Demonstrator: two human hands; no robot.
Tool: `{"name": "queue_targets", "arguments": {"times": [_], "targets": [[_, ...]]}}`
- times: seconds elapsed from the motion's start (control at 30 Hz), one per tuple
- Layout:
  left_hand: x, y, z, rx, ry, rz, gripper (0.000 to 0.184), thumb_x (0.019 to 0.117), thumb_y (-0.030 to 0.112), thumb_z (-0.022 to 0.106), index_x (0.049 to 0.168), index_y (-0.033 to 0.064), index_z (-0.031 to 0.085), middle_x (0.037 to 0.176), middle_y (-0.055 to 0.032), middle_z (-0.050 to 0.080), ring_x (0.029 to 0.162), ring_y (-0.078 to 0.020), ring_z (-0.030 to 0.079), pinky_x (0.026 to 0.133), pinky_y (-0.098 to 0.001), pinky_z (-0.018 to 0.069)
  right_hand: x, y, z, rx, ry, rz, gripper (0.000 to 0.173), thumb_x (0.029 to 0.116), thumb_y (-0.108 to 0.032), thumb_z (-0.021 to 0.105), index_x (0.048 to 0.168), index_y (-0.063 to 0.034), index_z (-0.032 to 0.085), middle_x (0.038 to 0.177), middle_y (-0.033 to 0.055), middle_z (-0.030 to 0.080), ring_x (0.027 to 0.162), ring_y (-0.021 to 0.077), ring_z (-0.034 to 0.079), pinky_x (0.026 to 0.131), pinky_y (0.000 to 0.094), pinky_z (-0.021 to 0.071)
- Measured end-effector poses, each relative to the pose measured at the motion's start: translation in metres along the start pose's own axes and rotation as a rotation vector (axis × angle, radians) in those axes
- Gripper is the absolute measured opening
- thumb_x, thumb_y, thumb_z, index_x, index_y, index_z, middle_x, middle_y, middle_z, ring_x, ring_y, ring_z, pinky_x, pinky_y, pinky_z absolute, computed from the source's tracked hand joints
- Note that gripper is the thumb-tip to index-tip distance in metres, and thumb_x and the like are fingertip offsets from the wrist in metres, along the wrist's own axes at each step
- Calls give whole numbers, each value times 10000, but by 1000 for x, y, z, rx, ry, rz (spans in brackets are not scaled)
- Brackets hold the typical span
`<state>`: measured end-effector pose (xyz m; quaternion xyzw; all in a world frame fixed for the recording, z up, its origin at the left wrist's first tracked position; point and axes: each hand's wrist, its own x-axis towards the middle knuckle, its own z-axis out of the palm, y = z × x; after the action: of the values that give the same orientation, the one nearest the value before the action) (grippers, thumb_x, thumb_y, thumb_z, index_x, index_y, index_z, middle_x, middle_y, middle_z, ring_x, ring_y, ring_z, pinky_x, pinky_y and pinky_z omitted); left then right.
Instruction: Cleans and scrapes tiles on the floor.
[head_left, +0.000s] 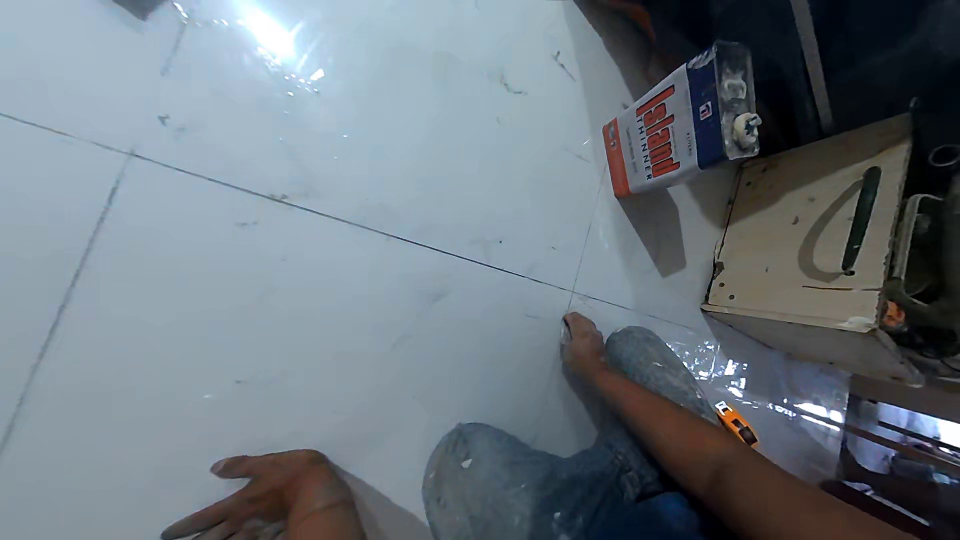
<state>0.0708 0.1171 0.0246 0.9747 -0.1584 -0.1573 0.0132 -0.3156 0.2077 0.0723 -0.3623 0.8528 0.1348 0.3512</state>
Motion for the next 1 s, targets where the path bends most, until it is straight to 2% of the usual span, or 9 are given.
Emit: {"name": "queue_targets", "arguments": {"times": [0.2, 0.33, 0.5, 0.57, 0.7, 0.77, 0.87, 0.93, 1.0], "targets": [[0, -1, 0, -15, 21, -11, 777, 1057, 595, 286, 1612, 52, 273, 1511, -306, 434, 1274, -446, 547, 964, -612, 472, -9, -2, 2, -28, -49, -95, 494, 961, -132, 587, 1449, -68, 559, 1504, 138, 538, 1405, 303, 490, 1136, 510, 403], [6, -6, 2, -10, 36, 4, 846, 1041, 636, 293, 1616, 19, 232, 1554, -342, 353, 1352, -509, 456, 1031, -683, 397, 0, 4, 5, -3, -3, -123, 486, 929, -123, 632, 1409, -62, 588, 1463, 143, 568, 1368, 309, 524, 1088, 536, 444], [5, -6, 2, 31, 27, 13, 853, 1036, 645, 275, 1622, 29, 216, 1583, -343, 298, 1390, -522, 404, 1048, -708, 358, 3, 0, -8, -72, -54, -128, 475, 999, -122, 564, 1469, -61, 541, 1524, 146, 521, 1415, 320, 483, 1129, 541, 402], [10, -10, 7, 32, 49, 22, 850, 1033, 645, 290, 1616, 28, 244, 1586, -337, 302, 1388, -522, 410, 1046, -698, 369, 14, 6, -9, -67, 4, -152, 472, 952, -60, 607, 1422, -31, 570, 1458, 173, 564, 1351, 348, 534, 1082, 548, 450], [7, -5, 6, -11, 34, -1, 847, 1034, 639, 308, 1623, 37, 223, 1601, -333, 278, 1413, -522, 378, 1069, -702, 339, 5, 14, -13, -158, -70, -248, 467, 979, -86, 547, 1442, -34, 568, 1487, 167, 556, 1391, 323, 514, 1138, 497, 414], [6, -8, 3, 46, 17, 6, 840, 1036, 646, 284, 1631, 57, 210, 1622, -323, 240, 1421, -533, 361, 1062, -722, 336, 8, 15, -28, -94, -36, -184, 464, 979, -50, 569, 1441, -13, 559, 1496, 199, 536, 1400, 346, 504, 1151, 514, 404], [13, -9, 9, 44, 21, 17, 855, 1037, 645, 290, 1631, 40, 186, 1639, -327, 184, 1460, -544, 292, 1094, -738, 287, 15, 15, -62, 246, 112, -26, 447, 950, 1, 619, 1394, -43, 589, 1384, 218, 577, 1228, 359, 606, 1013, 517, 520], [18, -16, 16, 46, 38, 32, 873, 1035, 647, 286, 1623, 10, 187, 1634, -339, 180, 1460, -554, 281, 1095, -751, 268, 12, 23, -74, 544, 133, 156, 461, 934, -11, 648, 1386, -74, 584, 1254, 219, 650, 1079, 351, 649, 899, 540, 530], [19, -16, 16, 43, 35, 23, 868, 1033, 651, 287, 1628, 28, 187, 1637, -321, 192, 1459, -537, 296, 1095, -743, 282, 16, 34, -68, 820, 158, 329, 451, 879, 1, 688, 1317, -58, 599, 1085, 191, 670, 870, 278, 651, 744, 472, 552]]}}
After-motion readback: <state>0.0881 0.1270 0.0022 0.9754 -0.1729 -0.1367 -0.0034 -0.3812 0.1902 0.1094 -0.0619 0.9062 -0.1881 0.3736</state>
